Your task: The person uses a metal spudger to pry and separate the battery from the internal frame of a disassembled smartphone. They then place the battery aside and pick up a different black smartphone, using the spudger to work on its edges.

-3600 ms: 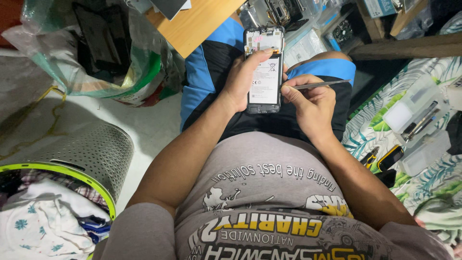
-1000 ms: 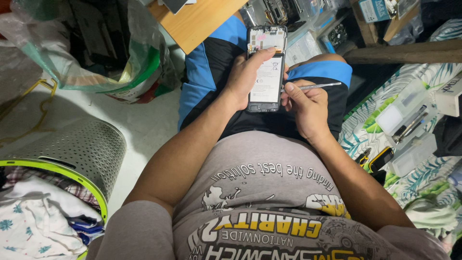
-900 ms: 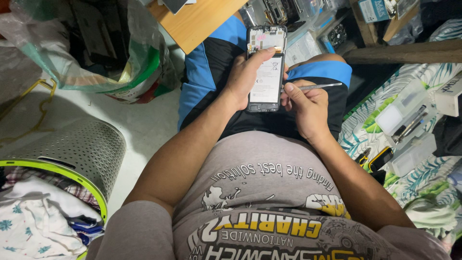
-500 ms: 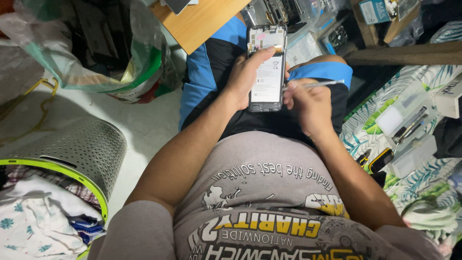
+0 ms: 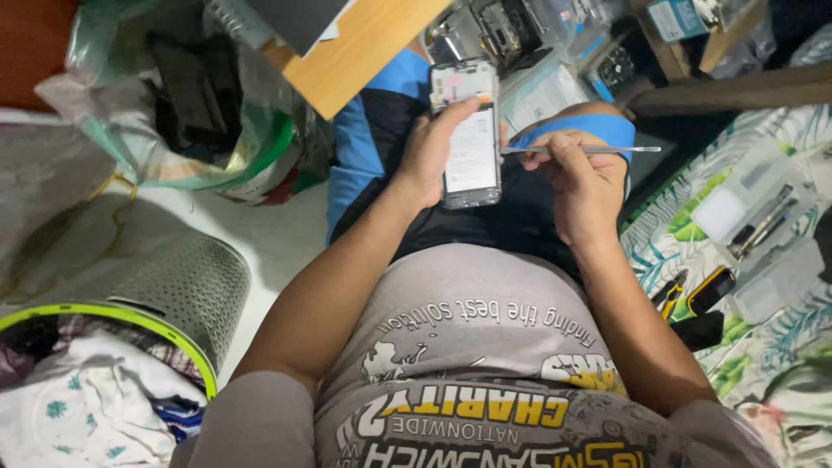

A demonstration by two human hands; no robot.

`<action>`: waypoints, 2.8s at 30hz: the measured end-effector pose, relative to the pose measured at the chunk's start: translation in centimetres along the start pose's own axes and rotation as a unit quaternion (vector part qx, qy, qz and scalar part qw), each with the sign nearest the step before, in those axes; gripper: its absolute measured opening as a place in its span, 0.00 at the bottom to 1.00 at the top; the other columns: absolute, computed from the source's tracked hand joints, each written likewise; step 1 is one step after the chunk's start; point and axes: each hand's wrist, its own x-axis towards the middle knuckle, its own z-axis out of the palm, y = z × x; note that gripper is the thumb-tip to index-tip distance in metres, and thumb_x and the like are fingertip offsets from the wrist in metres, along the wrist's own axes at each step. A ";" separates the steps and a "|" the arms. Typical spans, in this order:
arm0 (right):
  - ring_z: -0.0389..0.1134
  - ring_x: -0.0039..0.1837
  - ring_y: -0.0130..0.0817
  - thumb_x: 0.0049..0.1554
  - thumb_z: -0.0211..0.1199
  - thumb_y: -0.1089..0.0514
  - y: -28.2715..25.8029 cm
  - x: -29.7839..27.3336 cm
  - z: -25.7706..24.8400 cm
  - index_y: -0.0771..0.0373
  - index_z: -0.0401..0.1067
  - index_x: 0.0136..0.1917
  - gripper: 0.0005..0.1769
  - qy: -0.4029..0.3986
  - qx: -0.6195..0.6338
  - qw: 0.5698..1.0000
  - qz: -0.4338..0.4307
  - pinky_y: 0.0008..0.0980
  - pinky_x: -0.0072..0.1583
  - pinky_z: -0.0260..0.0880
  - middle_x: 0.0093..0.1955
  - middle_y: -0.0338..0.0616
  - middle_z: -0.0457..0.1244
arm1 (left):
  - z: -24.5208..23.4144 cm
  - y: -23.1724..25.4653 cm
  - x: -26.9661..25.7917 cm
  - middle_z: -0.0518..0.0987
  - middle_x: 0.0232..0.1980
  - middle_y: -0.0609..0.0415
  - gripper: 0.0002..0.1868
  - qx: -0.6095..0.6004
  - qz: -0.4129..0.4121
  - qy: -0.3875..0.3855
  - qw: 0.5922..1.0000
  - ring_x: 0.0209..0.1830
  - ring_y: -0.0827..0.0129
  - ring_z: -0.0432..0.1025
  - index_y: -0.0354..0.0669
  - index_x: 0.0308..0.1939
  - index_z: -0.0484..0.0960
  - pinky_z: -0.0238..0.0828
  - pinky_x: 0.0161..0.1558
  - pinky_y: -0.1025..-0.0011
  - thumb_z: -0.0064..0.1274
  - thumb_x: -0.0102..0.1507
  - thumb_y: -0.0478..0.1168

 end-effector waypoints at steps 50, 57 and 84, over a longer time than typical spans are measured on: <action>0.60 0.39 0.16 0.62 0.70 0.58 3.5 0.5 3.0 0.70 0.73 0.51 0.12 -0.001 -0.215 0.972 0.097 0.20 0.40 0.59 0.39 0.33 0.64 | -2.3 -1.6 0.9 0.80 0.45 0.47 0.41 0.000 0.063 -0.014 0.998 0.41 0.63 0.78 0.36 0.55 0.76 0.79 0.45 0.66 0.35 0.69 0.74; 0.68 0.43 0.14 0.58 0.68 0.57 1.0 1.2 4.0 0.66 0.77 0.49 0.10 -0.094 -0.152 0.977 0.115 0.18 0.47 0.70 0.43 0.31 0.71 | -1.7 -1.4 0.7 0.79 0.54 0.48 0.40 -0.006 0.073 0.010 0.997 0.49 0.65 0.78 0.39 0.68 0.70 0.79 0.51 0.66 0.35 0.70 0.71; 0.55 0.34 0.16 0.61 0.70 0.62 -3.0 -3.2 2.4 0.65 0.75 0.46 0.05 0.040 -0.165 0.985 0.046 0.20 0.36 0.51 0.34 0.29 0.61 | -3.4 -1.9 0.5 0.81 0.52 0.47 0.27 -0.024 -0.030 -0.007 0.999 0.48 0.59 0.78 0.33 0.63 0.74 0.79 0.49 0.60 0.48 0.68 0.51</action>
